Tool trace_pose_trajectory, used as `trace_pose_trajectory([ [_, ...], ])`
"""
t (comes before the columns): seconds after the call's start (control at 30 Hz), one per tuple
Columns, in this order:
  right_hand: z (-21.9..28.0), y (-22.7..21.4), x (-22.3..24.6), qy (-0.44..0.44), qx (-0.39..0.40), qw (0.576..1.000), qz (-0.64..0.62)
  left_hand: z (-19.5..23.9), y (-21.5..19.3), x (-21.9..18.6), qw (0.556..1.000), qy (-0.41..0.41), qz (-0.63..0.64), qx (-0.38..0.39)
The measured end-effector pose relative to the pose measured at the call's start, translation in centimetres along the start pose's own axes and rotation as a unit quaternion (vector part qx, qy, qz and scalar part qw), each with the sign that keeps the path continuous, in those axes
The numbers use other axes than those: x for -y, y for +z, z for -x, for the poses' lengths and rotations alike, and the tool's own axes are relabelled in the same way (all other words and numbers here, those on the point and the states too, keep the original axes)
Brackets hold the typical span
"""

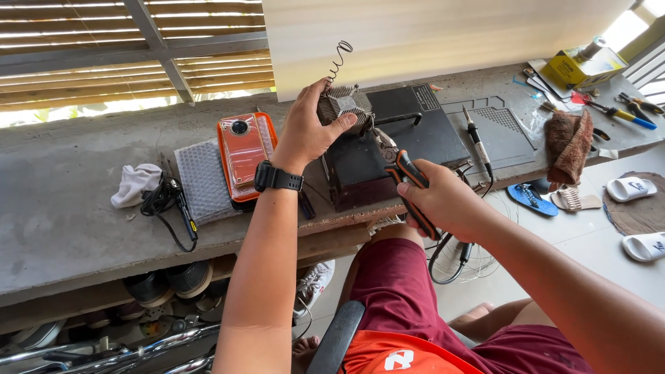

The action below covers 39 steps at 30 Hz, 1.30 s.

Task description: The person uses pliers to repeatedly bend and adjust a metal spring attached to a heatsink on a black electronic device. The person holds the heatsink with one hand while manipulating the spring with the other.

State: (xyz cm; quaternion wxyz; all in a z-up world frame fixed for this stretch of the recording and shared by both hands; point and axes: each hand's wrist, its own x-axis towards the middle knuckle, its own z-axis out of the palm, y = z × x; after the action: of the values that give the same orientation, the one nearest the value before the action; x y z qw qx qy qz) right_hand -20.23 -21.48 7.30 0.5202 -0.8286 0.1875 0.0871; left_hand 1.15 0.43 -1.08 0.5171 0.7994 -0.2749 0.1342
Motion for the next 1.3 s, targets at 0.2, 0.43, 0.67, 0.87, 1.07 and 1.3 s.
trace_pose_trajectory([
  [0.2,0.2,1.3,-1.2,0.054,0.104,0.909,-0.400,0.0,0.3,0.5,1.000,-0.001,-0.014,-0.012],
  [0.43,-1.0,4.8,-5.5,0.077,0.251,0.696,-0.668,0.3,-0.1,-0.9,1.000,0.005,-0.005,-0.013],
  [0.67,-1.6,4.6,-6.9,0.054,0.319,0.596,-0.735,0.2,0.0,-0.9,1.000,0.006,-0.005,-0.003],
  [0.87,1.9,2.4,-5.8,-0.031,0.190,0.847,-0.496,-0.2,0.1,-0.4,1.000,0.002,-0.013,-0.001],
  [1.07,0.9,-1.4,-5.5,-0.045,0.089,0.977,-0.189,-0.2,0.2,0.0,1.000,0.018,-0.016,-0.004],
  [1.3,0.6,-9.1,4.9,-0.018,0.174,0.852,0.493,-0.2,-0.1,-1.0,0.997,-0.020,-0.052,0.044],
])
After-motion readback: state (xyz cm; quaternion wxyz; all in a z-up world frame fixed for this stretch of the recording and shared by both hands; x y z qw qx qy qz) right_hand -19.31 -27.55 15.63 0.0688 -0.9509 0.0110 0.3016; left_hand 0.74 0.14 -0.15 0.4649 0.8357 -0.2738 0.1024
